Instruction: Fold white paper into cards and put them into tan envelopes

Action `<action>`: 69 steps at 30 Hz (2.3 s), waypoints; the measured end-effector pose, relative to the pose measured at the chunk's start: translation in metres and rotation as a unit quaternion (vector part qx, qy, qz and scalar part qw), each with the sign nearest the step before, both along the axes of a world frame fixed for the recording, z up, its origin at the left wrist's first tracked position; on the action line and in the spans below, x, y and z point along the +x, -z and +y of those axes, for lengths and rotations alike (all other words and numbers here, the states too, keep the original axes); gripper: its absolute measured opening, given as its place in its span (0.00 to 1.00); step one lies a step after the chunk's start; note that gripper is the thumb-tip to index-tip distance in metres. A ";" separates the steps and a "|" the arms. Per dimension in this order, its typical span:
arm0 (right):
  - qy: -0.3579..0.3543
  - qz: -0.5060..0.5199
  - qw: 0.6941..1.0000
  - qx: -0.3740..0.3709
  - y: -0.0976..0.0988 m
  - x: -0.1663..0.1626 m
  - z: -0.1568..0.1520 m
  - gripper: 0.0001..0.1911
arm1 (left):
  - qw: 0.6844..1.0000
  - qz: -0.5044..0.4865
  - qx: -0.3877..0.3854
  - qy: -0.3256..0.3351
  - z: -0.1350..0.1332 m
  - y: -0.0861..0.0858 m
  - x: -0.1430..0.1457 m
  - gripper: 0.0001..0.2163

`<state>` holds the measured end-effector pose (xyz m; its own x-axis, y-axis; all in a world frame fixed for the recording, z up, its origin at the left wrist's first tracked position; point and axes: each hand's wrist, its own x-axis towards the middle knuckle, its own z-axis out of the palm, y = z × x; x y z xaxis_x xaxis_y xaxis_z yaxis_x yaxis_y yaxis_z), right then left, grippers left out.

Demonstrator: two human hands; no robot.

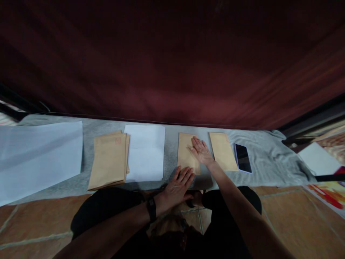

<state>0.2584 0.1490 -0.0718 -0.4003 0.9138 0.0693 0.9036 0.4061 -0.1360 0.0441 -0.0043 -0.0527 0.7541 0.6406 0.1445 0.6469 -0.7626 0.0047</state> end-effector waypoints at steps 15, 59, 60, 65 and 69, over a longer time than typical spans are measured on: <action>-0.025 -0.001 1.000 0.014 0.002 -0.001 -0.039 0.33 | 1.000 -0.020 -0.008 -0.015 -0.001 -0.003 0.001 0.37; -0.115 0.031 0.990 -0.081 -0.022 -0.033 -0.038 0.26 | 1.000 -0.005 -0.001 -0.013 0.002 0.002 0.001 0.35; -0.113 0.040 0.989 -0.090 -0.023 -0.032 -0.040 0.26 | 1.000 -0.005 -0.001 -0.014 0.002 0.002 0.001 0.35; -0.125 0.064 0.984 -0.106 -0.024 -0.022 -0.054 0.27 | 1.000 -0.011 -0.003 -0.012 0.002 0.000 0.002 0.33; -0.128 0.071 0.986 -0.081 -0.019 -0.016 -0.075 0.27 | 1.000 -0.016 0.002 -0.016 0.001 -0.001 0.002 0.33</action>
<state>0.2423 0.0743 -0.0525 -0.6168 0.7871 0.0019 0.7412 0.5816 -0.3352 0.0456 -0.0028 -0.0515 0.7278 0.6640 0.1716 0.6709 -0.7412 0.0227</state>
